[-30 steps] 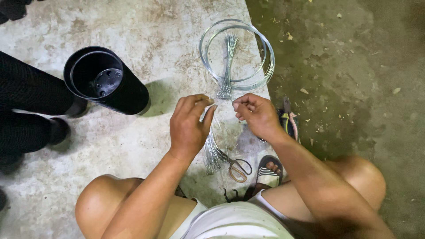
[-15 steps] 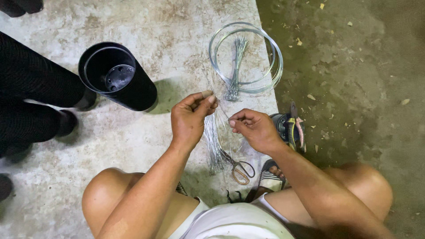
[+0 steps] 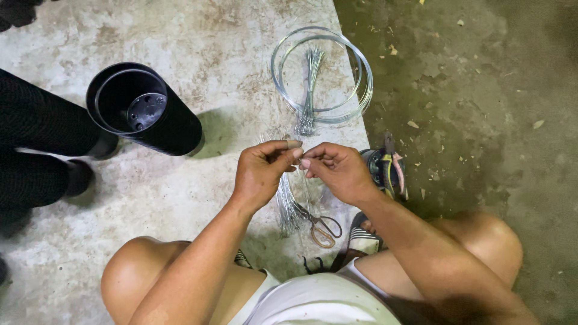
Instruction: The person sits on the floor and uses pliers to cut and bend thin metal wires. They then insert these wires through pre-drilled holes in black plastic plant pots to create hanging loops.
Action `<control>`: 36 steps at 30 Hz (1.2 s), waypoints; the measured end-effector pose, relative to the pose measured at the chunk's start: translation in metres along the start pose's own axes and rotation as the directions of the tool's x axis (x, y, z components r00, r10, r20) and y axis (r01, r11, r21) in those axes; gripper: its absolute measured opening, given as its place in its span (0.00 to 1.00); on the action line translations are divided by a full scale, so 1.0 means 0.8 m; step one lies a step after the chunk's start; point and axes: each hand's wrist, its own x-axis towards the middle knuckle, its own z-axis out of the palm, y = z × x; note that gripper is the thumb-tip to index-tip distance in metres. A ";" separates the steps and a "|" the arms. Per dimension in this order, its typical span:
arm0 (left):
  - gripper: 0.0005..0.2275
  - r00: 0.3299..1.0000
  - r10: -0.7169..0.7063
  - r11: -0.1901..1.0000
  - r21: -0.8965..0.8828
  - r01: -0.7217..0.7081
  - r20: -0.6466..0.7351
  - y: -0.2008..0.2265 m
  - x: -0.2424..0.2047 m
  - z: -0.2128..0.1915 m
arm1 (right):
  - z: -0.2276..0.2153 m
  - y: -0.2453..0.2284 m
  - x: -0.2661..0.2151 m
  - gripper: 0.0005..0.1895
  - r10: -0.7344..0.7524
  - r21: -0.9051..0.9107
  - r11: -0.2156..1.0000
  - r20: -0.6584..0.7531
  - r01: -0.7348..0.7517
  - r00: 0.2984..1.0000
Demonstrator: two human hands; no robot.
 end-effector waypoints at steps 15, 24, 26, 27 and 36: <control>0.11 0.991 -0.035 0.999 0.043 0.030 0.130 0.006 -0.003 -0.003 | -0.009 -0.004 -0.009 0.04 0.071 0.012 0.997 0.076 -0.072 0.995; 0.10 0.982 -0.055 0.997 -0.051 0.065 0.179 0.007 -0.003 -0.007 | -0.012 -0.012 -0.007 0.03 0.111 0.090 0.988 0.114 -0.122 0.987; 0.09 0.980 -0.063 0.996 -0.054 0.075 0.188 0.004 -0.003 -0.005 | -0.011 -0.012 -0.008 0.03 0.124 0.087 0.987 0.117 -0.134 0.985; 0.09 0.979 -0.067 0.995 -0.055 0.079 0.194 0.002 -0.003 -0.004 | -0.010 -0.012 -0.009 0.04 0.121 0.064 0.990 0.100 -0.128 0.988; 0.07 0.990 0.005 1.000 -0.004 -0.005 0.140 0.000 -0.002 0.002 | -0.001 -0.014 -0.010 0.05 0.082 -0.104 0.992 0.049 -0.077 0.995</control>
